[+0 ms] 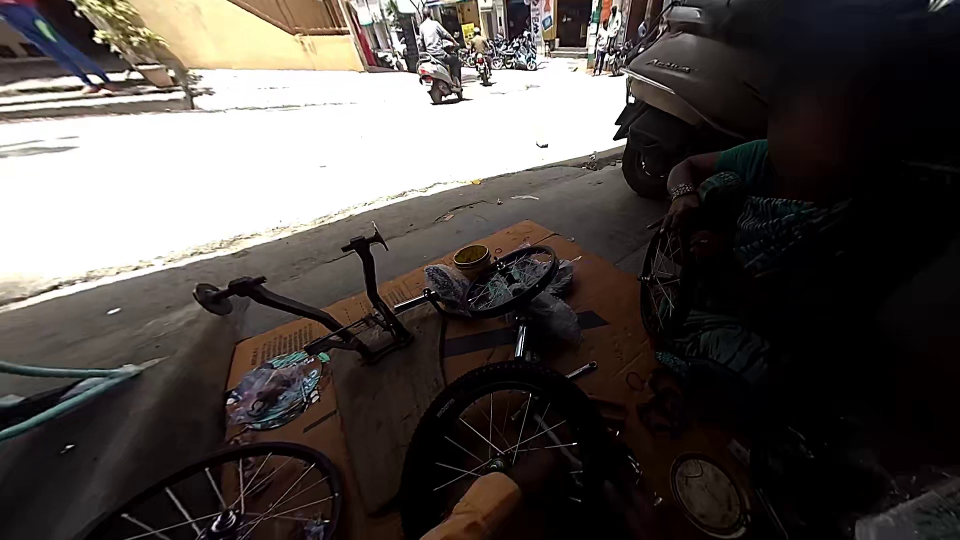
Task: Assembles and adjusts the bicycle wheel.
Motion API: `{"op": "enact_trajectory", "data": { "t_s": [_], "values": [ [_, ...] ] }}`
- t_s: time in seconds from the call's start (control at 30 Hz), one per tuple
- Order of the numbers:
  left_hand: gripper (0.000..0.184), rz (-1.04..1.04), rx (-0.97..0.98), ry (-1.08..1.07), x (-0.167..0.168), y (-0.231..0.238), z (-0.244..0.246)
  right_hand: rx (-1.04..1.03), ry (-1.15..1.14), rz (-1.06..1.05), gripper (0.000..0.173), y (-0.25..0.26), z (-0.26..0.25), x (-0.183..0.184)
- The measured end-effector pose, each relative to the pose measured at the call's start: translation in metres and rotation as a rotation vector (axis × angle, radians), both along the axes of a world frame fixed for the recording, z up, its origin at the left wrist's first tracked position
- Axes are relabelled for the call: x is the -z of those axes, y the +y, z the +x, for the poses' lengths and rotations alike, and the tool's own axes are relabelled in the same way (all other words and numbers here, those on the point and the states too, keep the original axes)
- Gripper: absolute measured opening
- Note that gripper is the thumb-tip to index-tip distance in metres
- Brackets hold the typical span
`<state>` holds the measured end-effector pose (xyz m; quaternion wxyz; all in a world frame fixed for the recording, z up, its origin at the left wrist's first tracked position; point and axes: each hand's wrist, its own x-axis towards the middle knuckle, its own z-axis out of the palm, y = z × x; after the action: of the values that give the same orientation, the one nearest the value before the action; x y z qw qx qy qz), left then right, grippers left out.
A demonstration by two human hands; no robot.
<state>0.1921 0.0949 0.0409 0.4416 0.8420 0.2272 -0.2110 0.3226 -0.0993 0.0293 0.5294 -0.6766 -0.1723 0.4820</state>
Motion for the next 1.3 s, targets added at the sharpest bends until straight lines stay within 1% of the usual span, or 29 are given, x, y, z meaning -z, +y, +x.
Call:
{"op": "enact_trajectory", "data": {
  "t_s": [0.1, 0.17, 0.2, 0.23, 0.33, 0.4, 0.67, 0.77, 0.9, 1.0, 1.1, 1.13, 1.17, 1.23, 1.27, 1.3],
  "values": [
    [0.039, -0.077, -0.032, 0.071, 0.0, 0.001, -0.001, -0.029, 0.001, 0.01, 0.059, -0.003, 0.001, 0.018],
    [0.039, -0.049, -0.029, 0.039, 0.01, -0.001, -0.004, -0.007, 0.025, 0.007, 0.052, -0.006, 0.0, 0.025],
    [0.039, -0.044, -0.041, 0.01, 0.012, -0.004, -0.005, 0.004, 0.039, 0.009, 0.051, -0.008, -0.001, 0.027],
    [0.038, -0.031, -0.048, -0.01, 0.015, -0.005, -0.006, 0.015, 0.049, 0.005, 0.05, -0.01, -0.002, 0.028],
    [0.024, -0.023, -0.051, -0.038, 0.015, -0.008, -0.006, 0.053, 0.092, -0.009, 0.046, -0.01, -0.003, 0.026],
    [0.022, -0.027, -0.028, -0.032, 0.015, -0.007, -0.004, 0.051, 0.117, -0.018, 0.044, -0.01, -0.002, 0.022],
    [0.023, -0.06, -0.084, -0.022, 0.019, -0.006, -0.003, 0.044, 0.156, -0.003, 0.049, -0.008, 0.002, 0.024],
    [0.034, -0.053, -0.053, 0.008, 0.016, -0.005, 0.0, 0.034, 0.166, 0.006, 0.048, -0.008, 0.003, 0.022],
    [0.037, 0.004, 0.004, 0.033, 0.017, -0.004, -0.002, 0.02, 0.155, 0.029, 0.051, -0.006, 0.002, 0.019],
    [0.035, 0.006, -0.041, -0.015, 0.014, -0.01, 0.001, 0.035, 0.145, 0.03, 0.055, -0.009, 0.005, 0.019],
    [0.047, 0.06, -0.152, -0.122, -0.005, -0.018, -0.019, 0.011, 0.109, 0.025, 0.053, -0.007, 0.001, 0.024],
    [0.046, 0.105, -0.207, -0.198, -0.015, -0.023, -0.03, -0.004, 0.078, 0.022, 0.051, -0.006, 0.002, 0.027],
    [0.041, 0.164, -0.267, -0.303, -0.025, -0.028, -0.042, -0.022, 0.056, 0.02, 0.051, -0.005, 0.004, 0.03],
    [0.026, 0.296, -0.403, -0.604, -0.04, -0.032, -0.072, -0.058, 0.045, 0.014, 0.048, -0.004, 0.009, 0.029],
    [0.021, 0.36, -0.484, -0.716, -0.044, -0.032, -0.089, -0.079, 0.052, 0.007, 0.046, -0.004, 0.01, 0.027],
    [0.019, 0.422, -0.585, -0.777, -0.045, -0.03, -0.106, -0.104, 0.064, -0.001, 0.046, -0.004, 0.013, 0.026]
  ]
}}
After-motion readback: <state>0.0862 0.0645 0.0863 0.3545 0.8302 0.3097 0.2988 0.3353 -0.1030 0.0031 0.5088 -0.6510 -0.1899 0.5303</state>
